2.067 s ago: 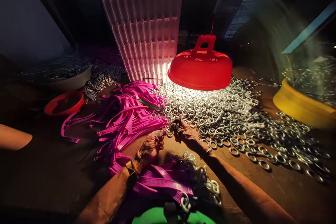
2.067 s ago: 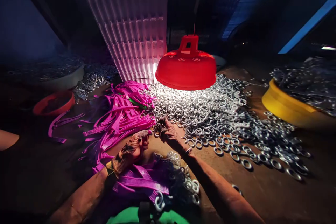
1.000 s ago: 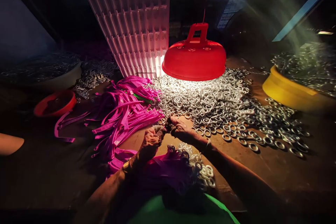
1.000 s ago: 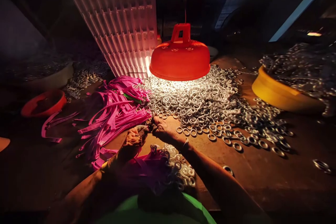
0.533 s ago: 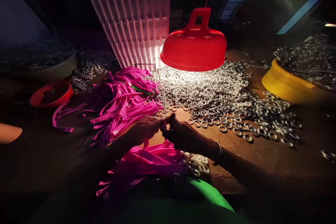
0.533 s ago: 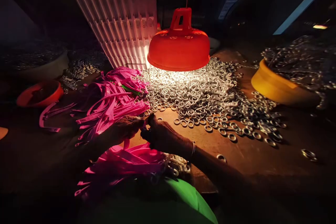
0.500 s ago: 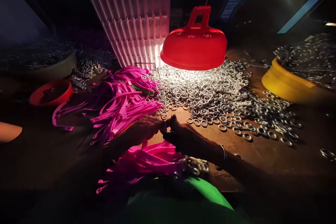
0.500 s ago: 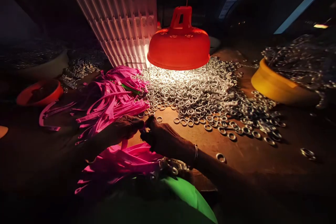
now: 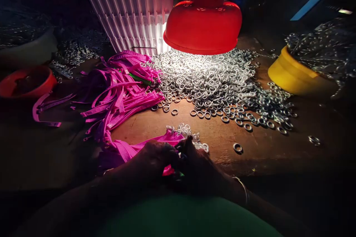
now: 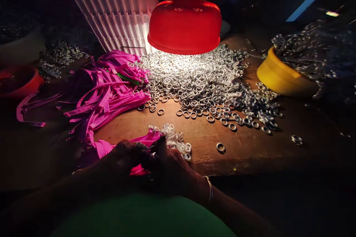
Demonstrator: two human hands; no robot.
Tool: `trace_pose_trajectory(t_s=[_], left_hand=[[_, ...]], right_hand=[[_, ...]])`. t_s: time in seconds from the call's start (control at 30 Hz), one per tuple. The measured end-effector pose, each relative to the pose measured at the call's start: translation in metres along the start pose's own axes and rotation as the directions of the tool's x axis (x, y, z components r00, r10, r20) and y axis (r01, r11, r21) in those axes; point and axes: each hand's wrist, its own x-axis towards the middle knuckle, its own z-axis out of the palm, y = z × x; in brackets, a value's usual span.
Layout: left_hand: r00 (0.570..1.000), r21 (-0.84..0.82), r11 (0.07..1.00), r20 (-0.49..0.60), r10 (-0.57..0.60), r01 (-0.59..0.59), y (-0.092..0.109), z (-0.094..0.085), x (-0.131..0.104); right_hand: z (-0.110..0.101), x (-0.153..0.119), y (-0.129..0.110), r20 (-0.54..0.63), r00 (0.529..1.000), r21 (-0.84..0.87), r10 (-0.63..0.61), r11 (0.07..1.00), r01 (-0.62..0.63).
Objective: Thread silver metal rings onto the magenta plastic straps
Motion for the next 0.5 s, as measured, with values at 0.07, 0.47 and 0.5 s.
trace_pose_trajectory(t_s=[0.07,0.47,0.5], left_hand=[[0.999,-0.045,0.998,0.012,-0.045,0.046,0.003,0.000,0.001],[0.975,-0.338,0.915,0.047,-0.217,0.220,-0.019,-0.016,0.020],[0.974,-0.331,0.918,0.031,-0.223,0.220,-0.017,-0.020,0.021]], right_hand=[[0.000,0.004,0.001,0.041,0.999,0.060,0.013,0.998,-0.016],[-0.015,0.035,-0.006,0.169,0.985,-0.259,-0.015,0.964,0.059],[-0.019,0.036,-0.006,0.170,0.985,-0.298,-0.040,0.950,0.090]])
